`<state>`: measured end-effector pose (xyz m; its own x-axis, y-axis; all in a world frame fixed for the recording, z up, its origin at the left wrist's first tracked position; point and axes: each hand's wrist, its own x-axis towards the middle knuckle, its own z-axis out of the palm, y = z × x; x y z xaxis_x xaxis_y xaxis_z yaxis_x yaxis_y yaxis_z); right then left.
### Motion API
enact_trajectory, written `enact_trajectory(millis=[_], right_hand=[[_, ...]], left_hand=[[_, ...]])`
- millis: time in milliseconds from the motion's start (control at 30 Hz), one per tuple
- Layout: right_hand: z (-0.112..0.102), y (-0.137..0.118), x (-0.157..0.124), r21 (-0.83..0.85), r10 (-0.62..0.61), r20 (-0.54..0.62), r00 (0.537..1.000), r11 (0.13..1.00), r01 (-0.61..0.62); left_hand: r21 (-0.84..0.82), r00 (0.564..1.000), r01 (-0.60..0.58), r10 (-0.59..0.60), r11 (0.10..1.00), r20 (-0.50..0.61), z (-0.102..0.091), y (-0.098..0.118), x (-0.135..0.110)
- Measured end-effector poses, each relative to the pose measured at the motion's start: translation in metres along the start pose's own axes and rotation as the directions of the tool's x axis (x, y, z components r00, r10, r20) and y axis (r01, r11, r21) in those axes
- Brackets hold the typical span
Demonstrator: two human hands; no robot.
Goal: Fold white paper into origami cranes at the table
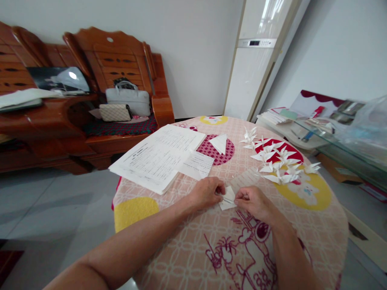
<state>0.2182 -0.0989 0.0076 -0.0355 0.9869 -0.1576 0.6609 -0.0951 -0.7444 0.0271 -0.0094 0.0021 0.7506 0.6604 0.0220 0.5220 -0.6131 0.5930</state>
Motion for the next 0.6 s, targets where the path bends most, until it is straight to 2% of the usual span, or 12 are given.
enact_trajectory(millis=[133, 600], right_hand=[[0.004, -0.002, 0.002, -0.071, -0.007, -0.029, 1.0, 0.997, 0.005], [0.011, -0.012, 0.006, -0.266, 0.127, -0.097, 0.987, 0.952, -0.149]], left_hand=[[0.003, 1.0, 0.005, -0.005, 1.0, 0.0, -0.001, 0.001, 0.0], [-0.006, 1.0, 0.005, -0.005, 1.0, -0.002, -0.001, 0.0, 0.001]])
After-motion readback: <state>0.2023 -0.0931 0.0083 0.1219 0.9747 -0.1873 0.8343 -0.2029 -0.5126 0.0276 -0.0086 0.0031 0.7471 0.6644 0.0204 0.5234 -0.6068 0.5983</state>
